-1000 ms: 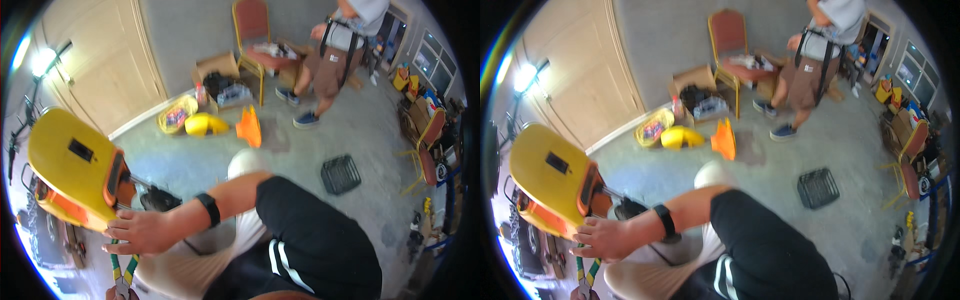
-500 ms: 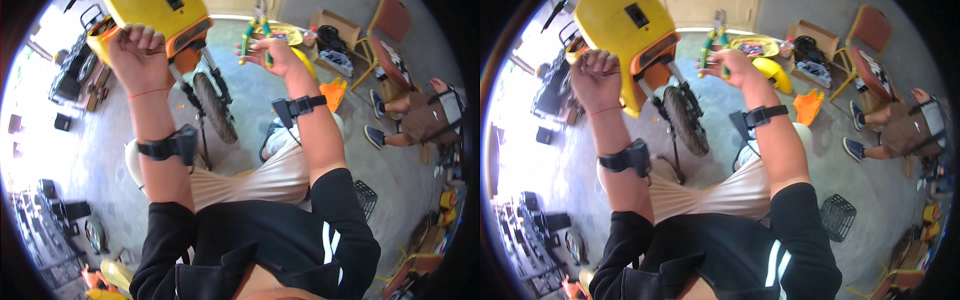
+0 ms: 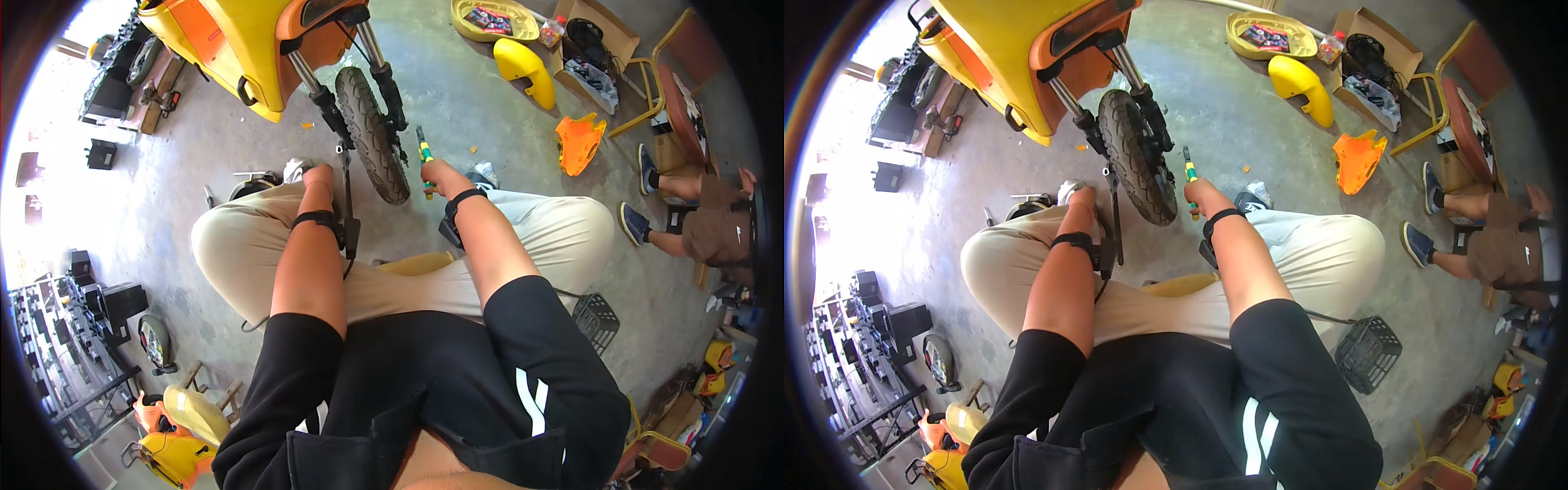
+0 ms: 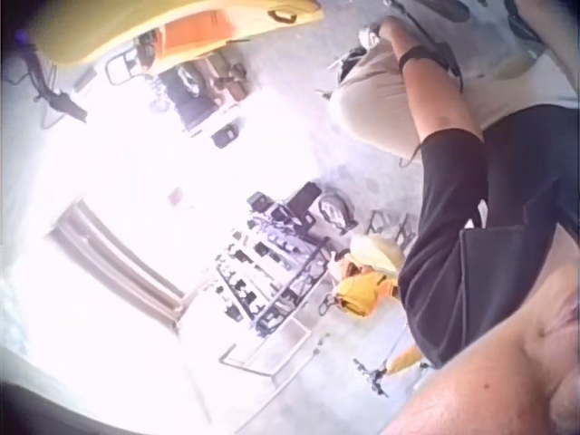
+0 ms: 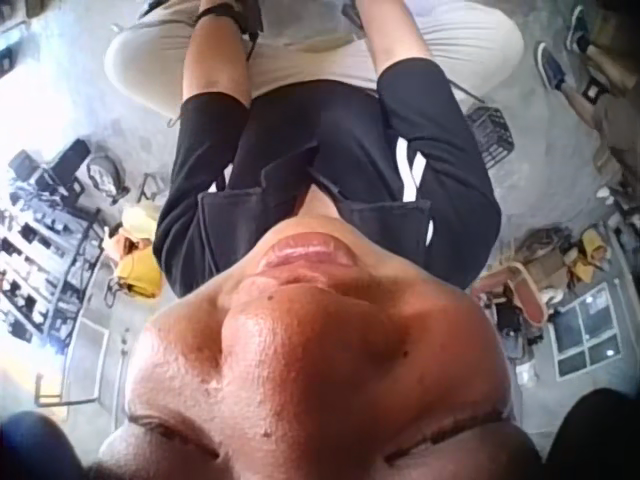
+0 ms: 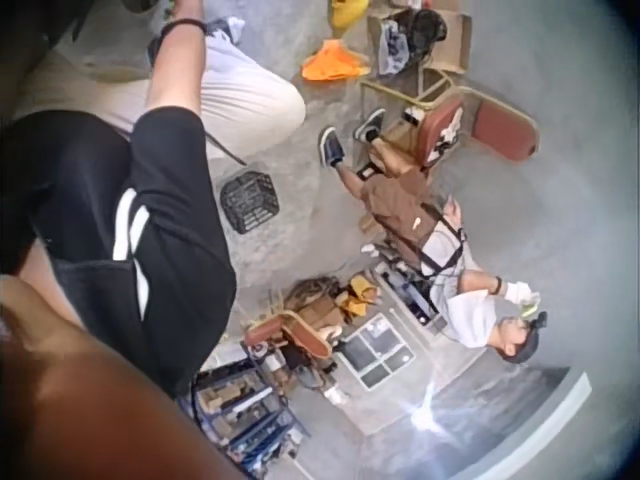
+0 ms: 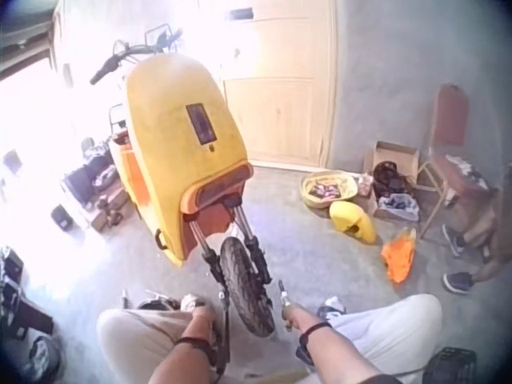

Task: The recorder is repairing the front wheel and fork of a yellow motorcycle using hand tools.

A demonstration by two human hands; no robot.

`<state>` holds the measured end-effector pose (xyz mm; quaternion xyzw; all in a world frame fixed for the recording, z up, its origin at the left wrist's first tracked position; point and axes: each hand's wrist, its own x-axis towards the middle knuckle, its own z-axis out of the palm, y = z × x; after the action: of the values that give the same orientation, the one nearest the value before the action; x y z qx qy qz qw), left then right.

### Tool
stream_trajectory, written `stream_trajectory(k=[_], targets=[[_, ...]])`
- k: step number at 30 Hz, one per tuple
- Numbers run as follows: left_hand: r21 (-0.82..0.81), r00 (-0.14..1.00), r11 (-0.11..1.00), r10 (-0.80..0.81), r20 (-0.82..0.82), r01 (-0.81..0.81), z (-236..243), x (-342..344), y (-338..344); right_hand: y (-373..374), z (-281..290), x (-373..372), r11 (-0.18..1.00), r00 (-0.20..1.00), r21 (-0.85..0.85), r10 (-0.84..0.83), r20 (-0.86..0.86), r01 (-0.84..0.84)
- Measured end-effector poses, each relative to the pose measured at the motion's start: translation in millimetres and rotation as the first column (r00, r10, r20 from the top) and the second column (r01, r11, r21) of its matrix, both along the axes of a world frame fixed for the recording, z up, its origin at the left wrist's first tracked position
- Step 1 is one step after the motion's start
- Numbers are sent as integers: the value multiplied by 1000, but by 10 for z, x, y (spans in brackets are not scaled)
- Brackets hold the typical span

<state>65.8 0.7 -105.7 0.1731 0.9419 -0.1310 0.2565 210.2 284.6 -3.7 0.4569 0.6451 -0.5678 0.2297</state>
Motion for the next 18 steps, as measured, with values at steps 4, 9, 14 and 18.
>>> stream_trajectory(k=[4,9,14,18], targets=[[108,947,994,-23,320,-13,-718,182,-21,31,-165,4,999,997,-42,29,-72,-32],[256,549,554,464,695,-792,-202,610,81,86,-206,-95,982,978,13,189,-93,-188],[216,497,517,500,709,-828,115,649,130,-29,-126,-116,973,976,122,204,-80,-194],[235,494,487,518,698,-841,91,631,122,34,-126,-138,892,929,315,364,-70,-326]])
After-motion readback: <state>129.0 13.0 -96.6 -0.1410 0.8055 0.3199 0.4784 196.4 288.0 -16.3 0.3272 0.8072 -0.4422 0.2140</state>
